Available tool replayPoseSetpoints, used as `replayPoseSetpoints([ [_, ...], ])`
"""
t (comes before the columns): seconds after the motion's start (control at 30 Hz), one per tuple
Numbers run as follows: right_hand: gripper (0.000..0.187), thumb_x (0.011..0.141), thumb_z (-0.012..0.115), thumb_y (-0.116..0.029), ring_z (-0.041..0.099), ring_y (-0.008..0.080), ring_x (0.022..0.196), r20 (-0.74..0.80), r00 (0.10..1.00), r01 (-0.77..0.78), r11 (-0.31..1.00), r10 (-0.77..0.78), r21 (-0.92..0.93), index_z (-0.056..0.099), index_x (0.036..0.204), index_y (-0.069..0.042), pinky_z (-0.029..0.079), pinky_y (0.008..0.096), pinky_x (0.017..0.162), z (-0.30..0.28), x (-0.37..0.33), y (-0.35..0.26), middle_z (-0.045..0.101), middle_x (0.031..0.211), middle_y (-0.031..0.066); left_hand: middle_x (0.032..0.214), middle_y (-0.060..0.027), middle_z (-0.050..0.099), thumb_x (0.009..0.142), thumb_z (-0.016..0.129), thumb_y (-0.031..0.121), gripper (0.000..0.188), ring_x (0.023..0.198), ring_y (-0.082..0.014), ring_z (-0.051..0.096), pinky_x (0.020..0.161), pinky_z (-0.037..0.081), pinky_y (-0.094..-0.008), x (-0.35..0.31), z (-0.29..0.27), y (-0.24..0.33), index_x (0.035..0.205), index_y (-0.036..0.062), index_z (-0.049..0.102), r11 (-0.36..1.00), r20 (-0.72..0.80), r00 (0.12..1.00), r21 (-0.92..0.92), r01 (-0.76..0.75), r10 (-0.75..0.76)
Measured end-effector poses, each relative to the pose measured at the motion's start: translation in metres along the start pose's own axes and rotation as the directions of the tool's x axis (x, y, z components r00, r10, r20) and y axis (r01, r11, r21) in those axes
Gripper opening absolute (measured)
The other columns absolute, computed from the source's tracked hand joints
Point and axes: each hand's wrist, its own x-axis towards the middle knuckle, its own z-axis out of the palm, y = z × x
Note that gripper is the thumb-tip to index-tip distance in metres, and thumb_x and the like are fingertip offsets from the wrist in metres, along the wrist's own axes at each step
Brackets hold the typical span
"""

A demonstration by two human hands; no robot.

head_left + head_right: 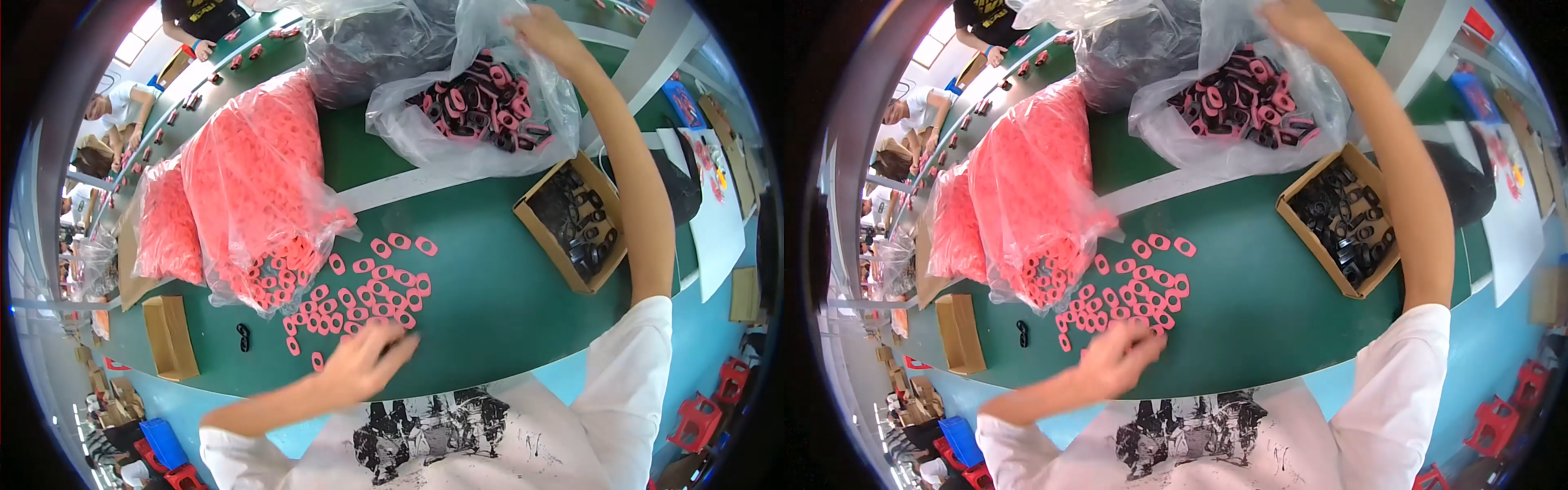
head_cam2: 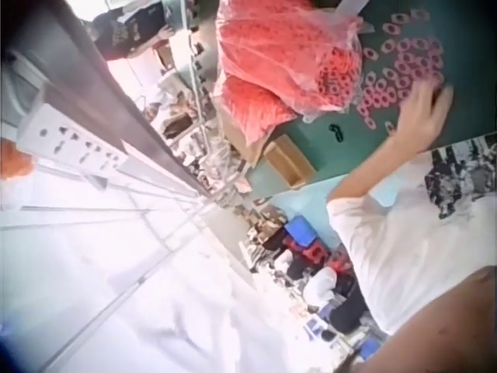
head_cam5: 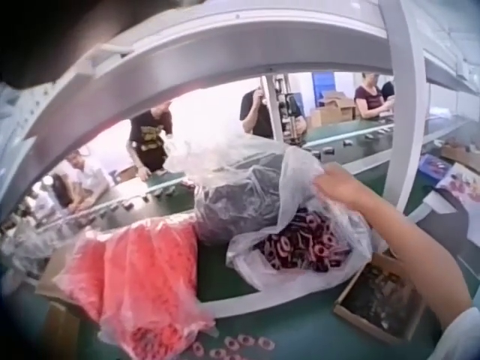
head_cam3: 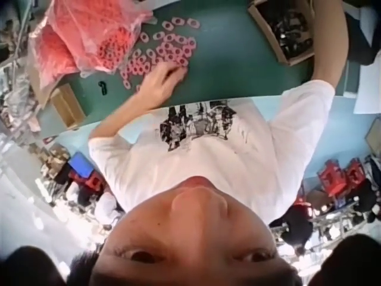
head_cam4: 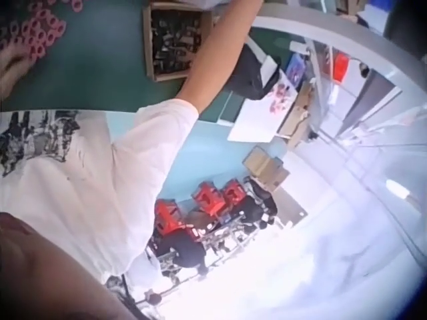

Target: The person spreads pink pads across the table, takes black plastic pieces from a box, and assembles them by fitting the pink pads onto the black pieces by hand.

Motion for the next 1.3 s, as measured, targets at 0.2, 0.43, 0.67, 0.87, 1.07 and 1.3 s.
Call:
replayPoseSetpoints([
  [0.2,0.021,0.091,0.054,-0.013,0.044,0.0122,0.053,-0.018,0.999,0.044,0.818,-0.041,0.573,0.051,0.071,-0.006,0.038,0.0295,0.048,-0.006,-0.018,-0.093,0.045,0.062,0.0007,0.108,-0.0155,0.053,0.083,0.063,0.009,0.023,0.095,-0.0325,0.060,0.076,0.052,-0.0376,0.231,0.012,-0.111,0.104,0.0031,0.056,0.966,-0.460,0.867,0.243,-0.083,0.190],
  [0.43,0.015,0.090,0.047,-0.007,0.048,0.0159,0.055,-0.034,0.985,-0.048,0.457,0.171,0.888,0.048,0.076,-0.003,0.043,0.0309,0.051,-0.024,-0.055,-0.129,0.050,0.067,0.0050,0.122,-0.0184,0.053,0.091,0.053,0.009,0.030,0.104,-0.0378,0.056,0.090,0.047,-0.0415,0.156,-0.004,-0.140,0.120,0.0001,0.054,0.872,-0.324,0.917,-0.487,0.047,-0.231],
  [0.67,0.010,0.093,0.051,-0.012,0.049,0.0116,0.058,0.009,0.999,-0.027,0.491,0.039,0.871,0.053,0.089,-0.004,0.046,0.0259,0.055,-0.035,-0.019,-0.048,0.052,0.073,0.0016,0.115,-0.0186,0.055,0.083,0.060,0.009,0.033,0.109,-0.0370,0.053,0.098,0.042,-0.0433,0.108,-0.014,-0.124,0.114,-0.0004,0.056,0.984,-0.427,0.889,-0.136,0.118,-0.166],
  [0.87,0.014,0.096,0.053,-0.017,0.053,0.0111,0.064,-0.096,0.989,0.018,0.555,0.112,0.832,0.057,0.098,-0.004,0.047,0.0268,0.059,-0.044,-0.055,-0.031,0.055,0.079,0.0015,0.096,-0.0105,0.056,0.073,0.071,0.012,0.032,0.097,-0.0309,0.054,0.090,0.045,-0.0418,0.051,-0.032,-0.128,0.102,0.0035,0.061,0.972,0.107,0.984,0.169,-0.161,0.144],
  [1.07,0.025,0.091,0.058,-0.015,0.064,0.0188,0.087,-0.589,0.323,0.423,0.670,-0.740,-0.610,0.058,0.113,-0.002,0.053,0.0318,0.075,-0.022,-0.140,-0.104,0.065,0.096,0.0072,0.096,-0.0092,0.056,0.070,0.073,0.014,0.028,0.098,-0.0305,0.054,0.088,0.046,-0.0408,0.037,-0.034,-0.135,0.092,0.0037,0.061,0.978,0.210,0.978,0.202,-0.051,0.008],
  [1.3,0.030,0.075,0.071,-0.013,0.067,0.0306,0.075,0.401,0.753,0.644,0.709,-0.521,-0.287,0.058,0.101,-0.004,0.054,0.0400,0.058,0.171,-0.227,-0.114,0.057,0.102,0.0177,0.093,-0.0143,0.056,0.074,0.066,0.012,0.021,0.085,-0.0376,0.060,0.072,0.050,-0.0451,0.085,-0.038,-0.169,0.087,0.0006,0.055,0.960,-0.004,0.979,0.192,0.202,-0.205],
])
